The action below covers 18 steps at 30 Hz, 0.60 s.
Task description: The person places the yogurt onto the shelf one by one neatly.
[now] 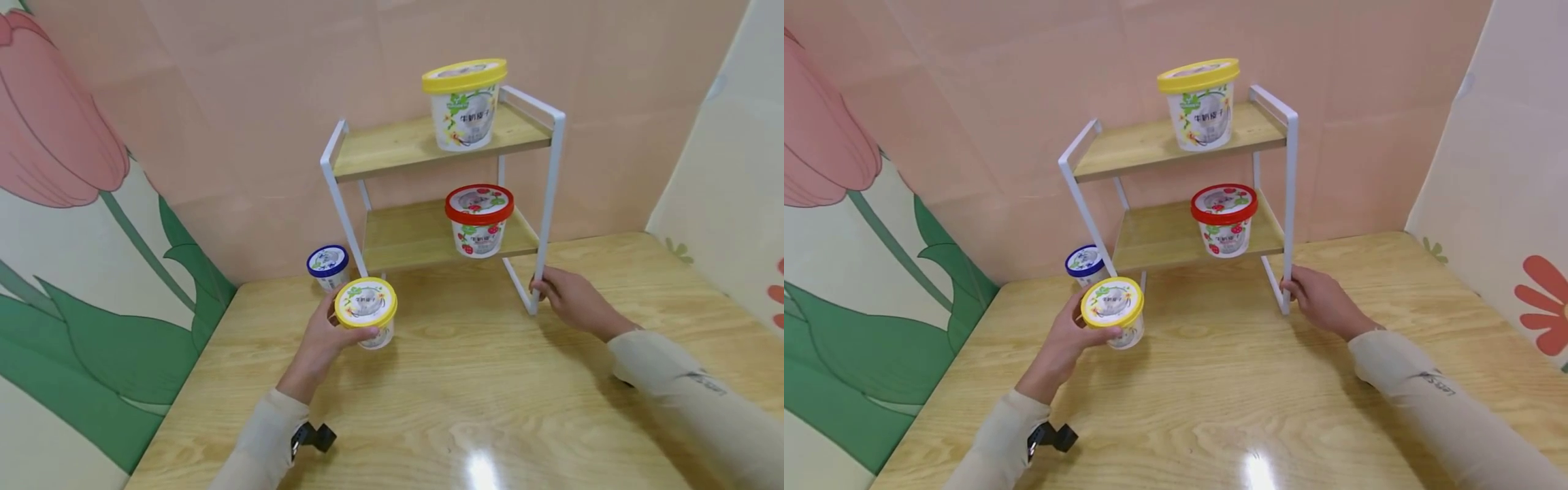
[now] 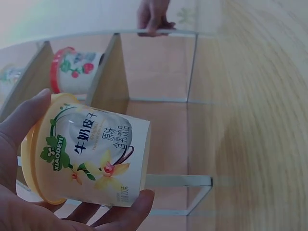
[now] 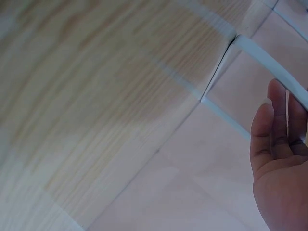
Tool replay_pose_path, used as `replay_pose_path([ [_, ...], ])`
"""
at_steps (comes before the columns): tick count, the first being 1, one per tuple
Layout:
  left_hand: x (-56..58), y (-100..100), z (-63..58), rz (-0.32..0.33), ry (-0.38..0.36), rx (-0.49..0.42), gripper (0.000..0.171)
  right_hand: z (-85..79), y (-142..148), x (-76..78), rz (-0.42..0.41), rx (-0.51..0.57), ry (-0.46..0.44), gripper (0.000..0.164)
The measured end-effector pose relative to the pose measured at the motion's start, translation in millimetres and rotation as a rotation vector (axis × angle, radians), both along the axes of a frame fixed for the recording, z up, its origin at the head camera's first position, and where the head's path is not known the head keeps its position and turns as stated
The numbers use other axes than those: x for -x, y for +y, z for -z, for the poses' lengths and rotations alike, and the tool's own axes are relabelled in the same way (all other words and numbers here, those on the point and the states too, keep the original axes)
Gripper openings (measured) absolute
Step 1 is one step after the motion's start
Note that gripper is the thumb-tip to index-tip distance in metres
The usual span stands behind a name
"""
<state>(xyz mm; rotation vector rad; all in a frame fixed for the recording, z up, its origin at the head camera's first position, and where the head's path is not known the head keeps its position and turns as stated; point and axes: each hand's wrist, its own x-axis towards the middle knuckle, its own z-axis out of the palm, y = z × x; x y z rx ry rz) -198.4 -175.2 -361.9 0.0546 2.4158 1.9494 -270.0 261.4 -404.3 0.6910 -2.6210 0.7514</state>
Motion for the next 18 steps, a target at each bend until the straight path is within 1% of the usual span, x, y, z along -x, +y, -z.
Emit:
replay_pose_path([
  [5, -1.6, 1, -6.8, -0.001, 0.031, -0.011, 0.095, 5.6, 0, -3.2, 0.005, -0.007, 0.010, 0.014],
  [9, -2.2, 2, -11.4, 0.006, 0.040, -0.012, 0.096, 9.8, 1, -6.0, 0.008, -0.020, 0.026, 0.013],
  [14, -1.8, 2, -19.4, 0.007, 0.052, -0.027, 0.097, 9.1, 0, -4.5, 0.001, -0.023, 0.072, 0.011],
  [18, -0.6, 2, -24.8, -0.001, 0.060, -0.028, 0.096, 5.6, 0, -0.3, -0.003, -0.022, 0.080, 0.011],
])
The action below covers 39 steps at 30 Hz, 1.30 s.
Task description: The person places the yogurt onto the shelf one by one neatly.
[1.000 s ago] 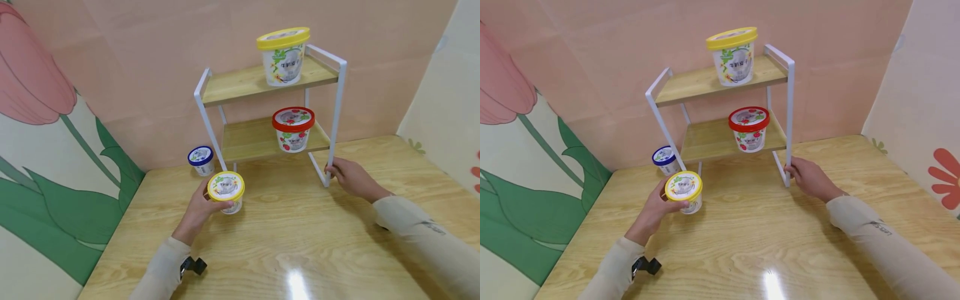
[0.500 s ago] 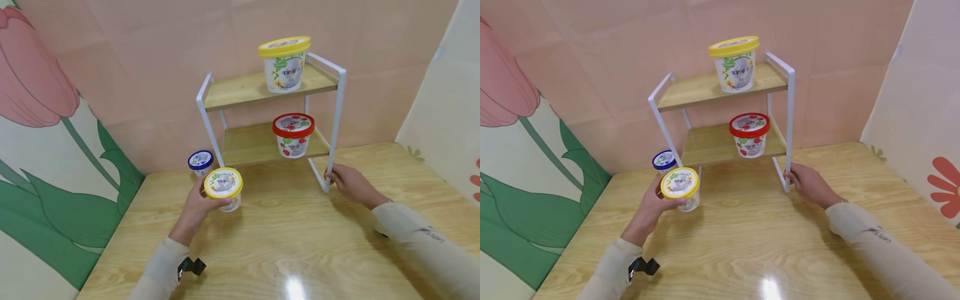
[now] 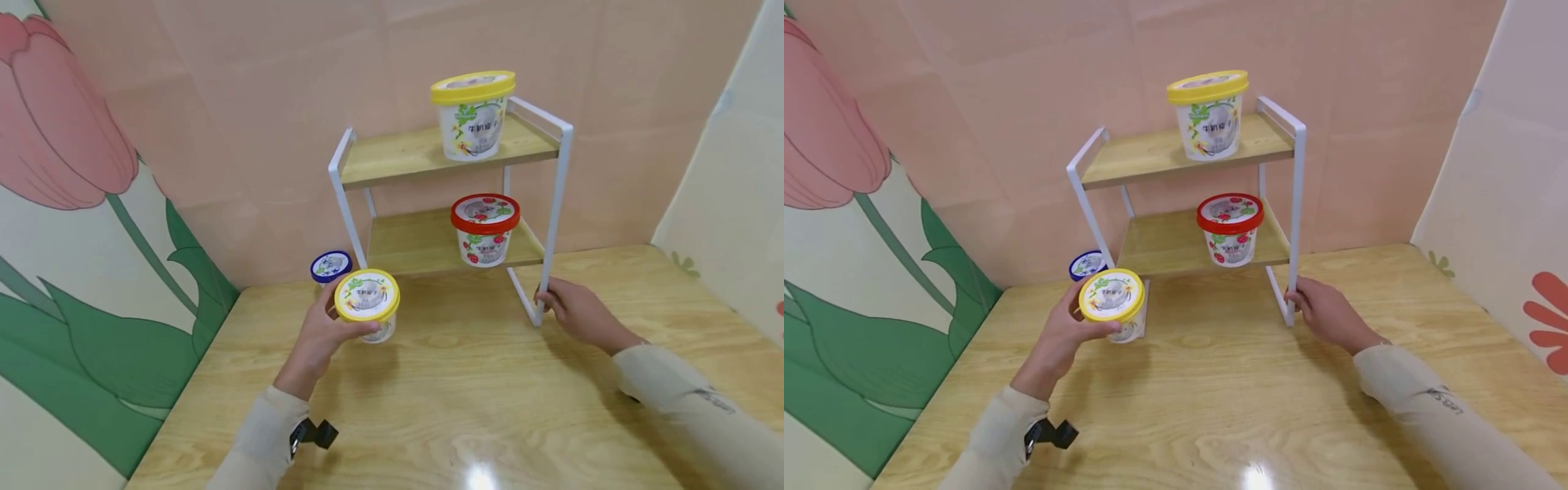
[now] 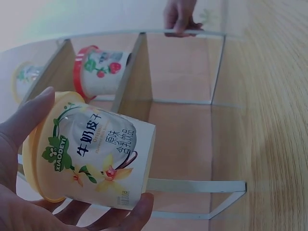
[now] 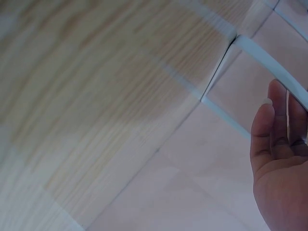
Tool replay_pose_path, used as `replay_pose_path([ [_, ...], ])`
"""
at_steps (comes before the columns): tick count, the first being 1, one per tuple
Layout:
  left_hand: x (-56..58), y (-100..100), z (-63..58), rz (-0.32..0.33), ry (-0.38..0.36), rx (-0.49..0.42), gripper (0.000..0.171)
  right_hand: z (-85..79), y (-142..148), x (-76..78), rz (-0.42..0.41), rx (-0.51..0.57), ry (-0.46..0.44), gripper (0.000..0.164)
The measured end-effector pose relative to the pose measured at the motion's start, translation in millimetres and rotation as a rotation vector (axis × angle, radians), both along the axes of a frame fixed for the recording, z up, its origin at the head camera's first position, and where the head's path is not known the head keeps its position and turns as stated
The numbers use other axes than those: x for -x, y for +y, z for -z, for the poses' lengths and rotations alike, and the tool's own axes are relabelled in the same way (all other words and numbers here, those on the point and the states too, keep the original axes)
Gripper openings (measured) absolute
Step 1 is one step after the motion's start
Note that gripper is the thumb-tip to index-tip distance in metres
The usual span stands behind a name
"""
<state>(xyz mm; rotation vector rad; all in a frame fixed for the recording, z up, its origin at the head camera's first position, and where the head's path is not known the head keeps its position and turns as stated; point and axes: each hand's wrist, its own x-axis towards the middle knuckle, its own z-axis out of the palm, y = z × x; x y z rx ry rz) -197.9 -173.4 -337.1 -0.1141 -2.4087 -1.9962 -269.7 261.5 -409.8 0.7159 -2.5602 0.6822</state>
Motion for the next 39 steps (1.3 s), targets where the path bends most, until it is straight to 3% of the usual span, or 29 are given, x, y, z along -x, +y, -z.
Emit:
replay_pose_path([
  [13, 0.2, 2, -0.5, -0.023, -0.002, -0.003, 0.096, -1.7, -1, -0.7, -0.010, -0.014, 0.056, 0.010],
  [23, 6.6, 7, -16.5, -0.005, 0.043, 0.012, 0.099, -10.0, -3, -1.0, -0.006, -0.027, 0.077, 0.009],
  [31, 6.1, 11, -19.6, -0.018, 0.048, -0.010, 0.097, -4.6, -4, 1.1, -0.005, -0.025, 0.071, 0.009],
  [39, 6.4, 12, -22.2, 0.009, 0.017, -0.036, 0.098, 0.6, -1, 2.4, 0.000, -0.023, 0.061, 0.009],
])
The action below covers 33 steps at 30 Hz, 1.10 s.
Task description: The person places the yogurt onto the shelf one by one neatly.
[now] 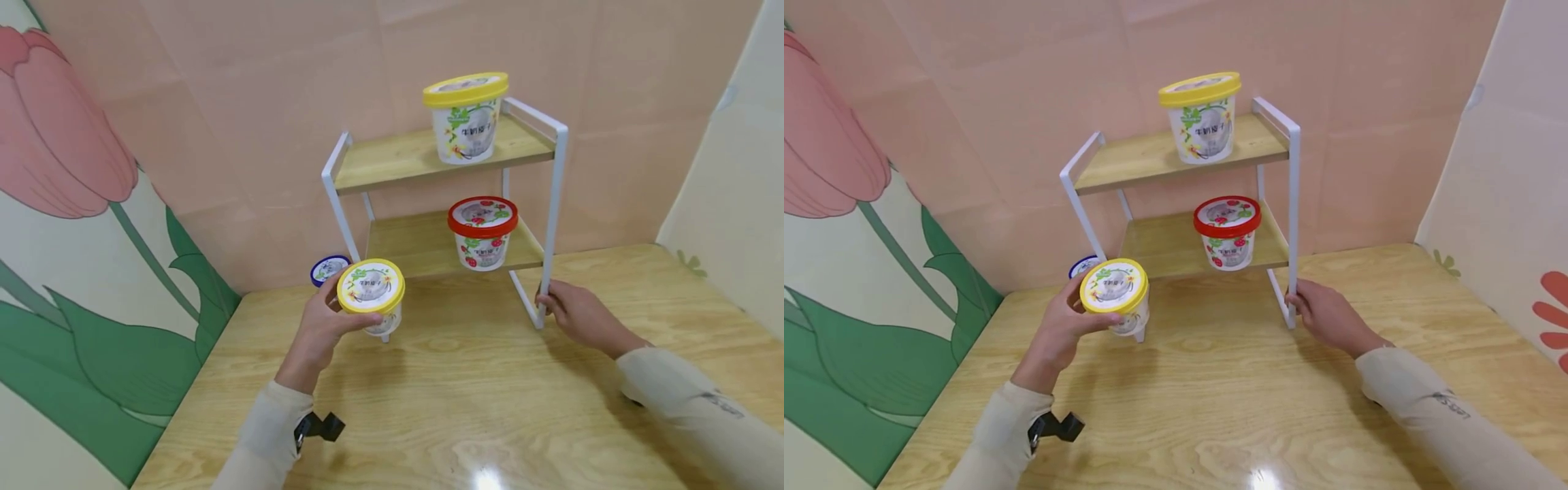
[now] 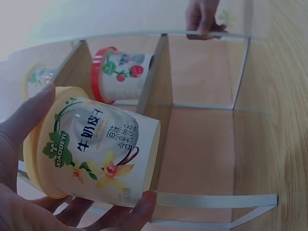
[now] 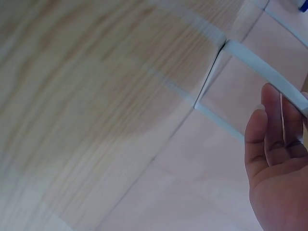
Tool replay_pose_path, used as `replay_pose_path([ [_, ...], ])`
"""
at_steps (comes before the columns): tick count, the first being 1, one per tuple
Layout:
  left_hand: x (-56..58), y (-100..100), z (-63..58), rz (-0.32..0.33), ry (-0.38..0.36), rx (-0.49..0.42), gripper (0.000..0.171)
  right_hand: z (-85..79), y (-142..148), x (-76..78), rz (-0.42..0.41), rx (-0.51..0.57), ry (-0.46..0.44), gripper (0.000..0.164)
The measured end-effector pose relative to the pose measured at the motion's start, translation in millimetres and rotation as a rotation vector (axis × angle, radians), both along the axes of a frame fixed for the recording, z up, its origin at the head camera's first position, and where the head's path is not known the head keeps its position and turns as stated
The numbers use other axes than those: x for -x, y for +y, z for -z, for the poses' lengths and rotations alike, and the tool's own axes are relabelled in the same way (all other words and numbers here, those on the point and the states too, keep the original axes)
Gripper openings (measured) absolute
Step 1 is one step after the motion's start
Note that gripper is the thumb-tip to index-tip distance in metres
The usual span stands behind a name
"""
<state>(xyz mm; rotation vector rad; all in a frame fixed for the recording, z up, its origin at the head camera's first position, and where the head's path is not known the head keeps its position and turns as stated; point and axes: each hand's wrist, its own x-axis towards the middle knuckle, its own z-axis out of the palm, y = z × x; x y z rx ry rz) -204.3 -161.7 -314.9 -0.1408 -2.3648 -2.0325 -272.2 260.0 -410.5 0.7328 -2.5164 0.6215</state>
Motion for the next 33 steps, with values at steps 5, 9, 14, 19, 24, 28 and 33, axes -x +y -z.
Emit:
replay_pose_path([
  [5, -0.3, 1, -1.0, 0.005, -0.004, -0.022, 0.097, 0.5, 1, 0.5, 0.000, -0.003, 0.010, 0.009],
  [9, -0.4, 2, -0.6, 0.003, -0.012, -0.043, 0.095, 0.4, 0, 0.1, 0.000, -0.007, 0.019, 0.009],
  [14, -0.6, 0, -3.6, 0.006, -0.017, -0.035, 0.095, -0.2, -1, -0.9, -0.003, -0.008, 0.007, 0.007],
  [19, -1.4, -1, -16.1, 0.008, 0.039, -0.044, 0.089, -1.1, 0, -0.9, -0.011, 0.001, -0.002, 0.008],
  [24, -1.9, 3, -29.3, -0.009, 0.079, -0.018, 0.086, -1.1, 0, -0.7, -0.003, 0.003, -0.009, 0.009],
  [28, -2.3, 6, -31.8, -0.021, 0.068, -0.019, 0.087, 0.0, -1, -2.2, 0.009, -0.001, -0.022, 0.008],
  [33, -2.7, 7, -34.3, -0.034, 0.073, -0.056, 0.089, -1.0, -1, -4.1, 0.002, 0.009, -0.061, 0.008],
])
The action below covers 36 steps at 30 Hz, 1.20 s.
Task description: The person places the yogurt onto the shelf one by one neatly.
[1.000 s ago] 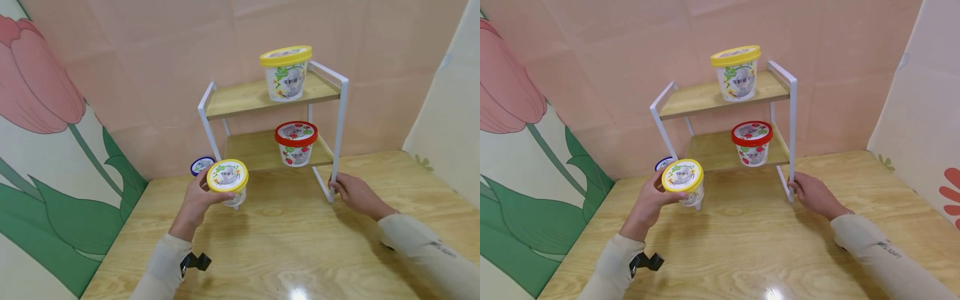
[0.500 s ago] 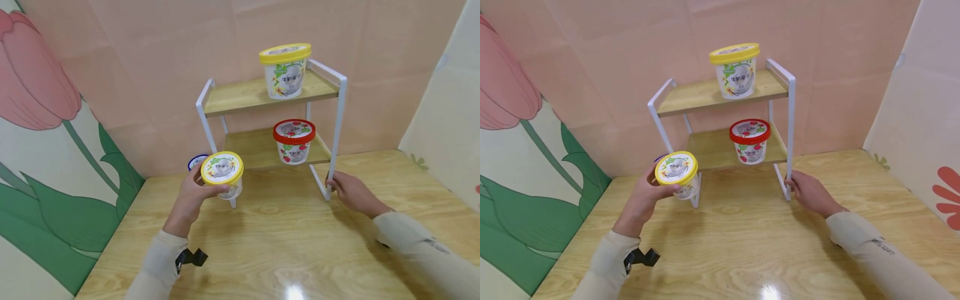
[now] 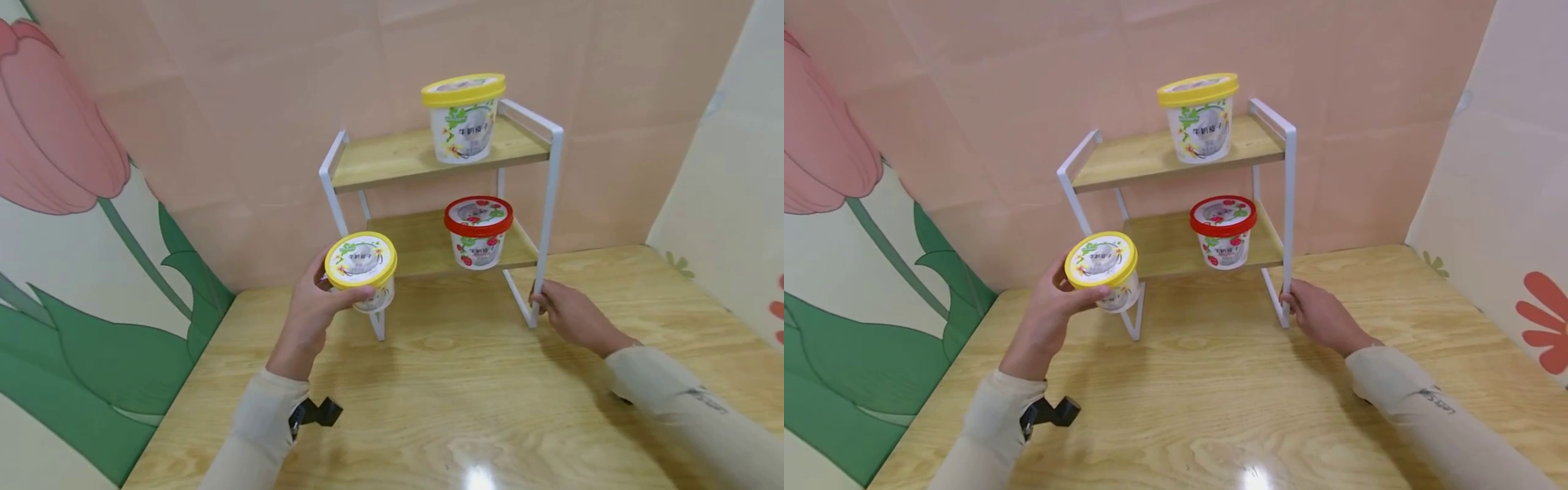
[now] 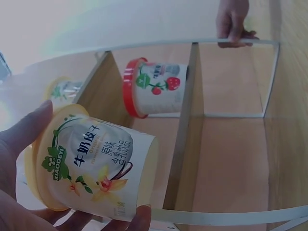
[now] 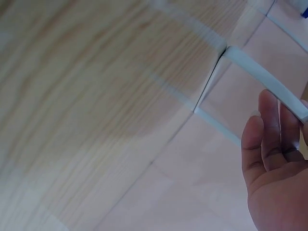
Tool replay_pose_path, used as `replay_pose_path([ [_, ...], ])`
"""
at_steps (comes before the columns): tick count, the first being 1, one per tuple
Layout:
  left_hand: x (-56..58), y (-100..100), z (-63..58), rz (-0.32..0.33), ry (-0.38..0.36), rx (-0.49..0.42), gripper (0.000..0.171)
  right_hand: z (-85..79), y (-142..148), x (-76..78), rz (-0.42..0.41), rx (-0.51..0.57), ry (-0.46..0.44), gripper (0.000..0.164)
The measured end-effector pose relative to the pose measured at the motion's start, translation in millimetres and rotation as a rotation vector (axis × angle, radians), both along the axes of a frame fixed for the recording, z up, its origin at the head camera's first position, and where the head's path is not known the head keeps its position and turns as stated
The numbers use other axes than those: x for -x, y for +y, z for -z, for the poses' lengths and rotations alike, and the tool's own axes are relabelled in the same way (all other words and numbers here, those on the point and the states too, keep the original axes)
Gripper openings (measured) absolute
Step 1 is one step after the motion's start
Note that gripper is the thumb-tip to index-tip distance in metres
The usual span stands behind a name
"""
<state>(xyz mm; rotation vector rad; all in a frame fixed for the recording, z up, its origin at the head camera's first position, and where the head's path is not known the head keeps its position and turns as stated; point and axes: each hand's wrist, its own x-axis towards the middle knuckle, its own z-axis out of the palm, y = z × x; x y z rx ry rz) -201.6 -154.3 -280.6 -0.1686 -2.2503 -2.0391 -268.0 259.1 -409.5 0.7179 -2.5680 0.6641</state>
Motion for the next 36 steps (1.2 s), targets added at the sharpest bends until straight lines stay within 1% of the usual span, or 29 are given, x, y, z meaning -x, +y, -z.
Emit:
replay_pose_path([
  [2, -0.6, 0, -2.7, 0.003, 0.006, -0.019, 0.088, -1.2, -1, 0.4, -0.004, 0.004, -0.016, 0.008],
  [8, -1.5, 1, -10.2, 0.004, 0.014, -0.035, 0.087, -1.7, -2, 1.5, 0.002, -0.004, -0.044, 0.009],
  [12, -1.1, 1, -13.9, -0.015, 0.023, -0.039, 0.085, -0.1, -2, 1.0, 0.004, -0.015, -0.015, 0.007],
  [15, 0.0, 0, -14.9, -0.015, 0.031, -0.043, 0.079, 0.7, -1, 0.6, 0.002, -0.020, 0.010, 0.005],
  [18, 0.5, -2, -14.7, -0.011, 0.036, -0.049, 0.077, 1.7, -2, 1.0, -0.004, -0.023, 0.017, 0.004],
  [21, 0.0, -3, -15.0, -0.025, 0.045, -0.047, 0.079, 2.9, -2, 1.8, -0.005, -0.023, 0.022, 0.005],
  [25, -1.2, -3, -19.7, -0.051, 0.071, -0.027, 0.080, 2.0, -2, 1.2, 0.001, -0.024, 0.016, 0.006],
  [29, -1.4, -2, -23.9, -0.058, 0.093, -0.031, 0.080, 0.0, -1, 0.6, 0.007, -0.031, 0.012, 0.006],
  [32, -1.3, -2, -25.0, -0.065, 0.100, -0.040, 0.081, -0.3, -1, 0.8, 0.001, -0.030, 0.022, 0.007],
  [36, -0.1, 0, -26.7, -0.069, 0.107, -0.030, 0.081, -0.3, -1, -0.9, -0.005, -0.025, 0.024, 0.007],
])
